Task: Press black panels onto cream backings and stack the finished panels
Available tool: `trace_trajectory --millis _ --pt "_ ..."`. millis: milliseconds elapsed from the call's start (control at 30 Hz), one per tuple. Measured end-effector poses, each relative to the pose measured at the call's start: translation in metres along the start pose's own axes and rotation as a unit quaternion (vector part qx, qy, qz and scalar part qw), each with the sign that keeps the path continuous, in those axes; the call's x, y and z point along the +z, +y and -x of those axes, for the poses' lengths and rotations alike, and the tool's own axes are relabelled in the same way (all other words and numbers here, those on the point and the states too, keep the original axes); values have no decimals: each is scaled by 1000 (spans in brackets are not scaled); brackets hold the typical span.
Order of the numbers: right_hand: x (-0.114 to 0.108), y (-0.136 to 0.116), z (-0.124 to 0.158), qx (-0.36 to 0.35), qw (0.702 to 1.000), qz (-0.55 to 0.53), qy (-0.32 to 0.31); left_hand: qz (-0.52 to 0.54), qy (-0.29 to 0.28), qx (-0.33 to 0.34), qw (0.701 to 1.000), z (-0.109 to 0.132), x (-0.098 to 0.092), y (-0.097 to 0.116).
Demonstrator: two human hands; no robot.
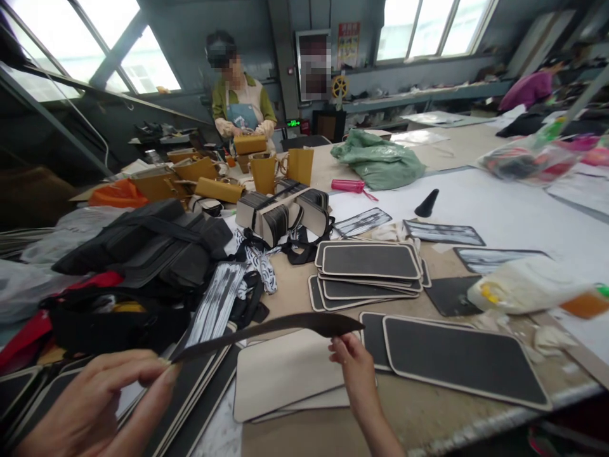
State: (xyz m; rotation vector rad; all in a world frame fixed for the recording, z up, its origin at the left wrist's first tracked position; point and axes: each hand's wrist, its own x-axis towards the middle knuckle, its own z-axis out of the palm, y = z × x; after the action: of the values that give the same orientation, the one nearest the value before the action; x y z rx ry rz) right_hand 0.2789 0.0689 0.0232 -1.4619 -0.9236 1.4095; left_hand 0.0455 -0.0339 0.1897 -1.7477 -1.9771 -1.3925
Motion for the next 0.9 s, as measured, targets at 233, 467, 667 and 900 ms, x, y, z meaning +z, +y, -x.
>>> trace_trajectory --millis 233,467,667,900 --pt "-36 7 0 -80 961 259 -60 82 -127 -383 911 40 25 -50" --pt "-60 24 -20 -134 883 438 -105 171 -152 -556 799 121 81 -112" --pt "-55 31 -36 -138 847 503 -100 153 -143 -579 788 136 104 -130" --pt "-55 42 -42 -161 830 528 -81 133 -140 -580 791 141 112 -128"
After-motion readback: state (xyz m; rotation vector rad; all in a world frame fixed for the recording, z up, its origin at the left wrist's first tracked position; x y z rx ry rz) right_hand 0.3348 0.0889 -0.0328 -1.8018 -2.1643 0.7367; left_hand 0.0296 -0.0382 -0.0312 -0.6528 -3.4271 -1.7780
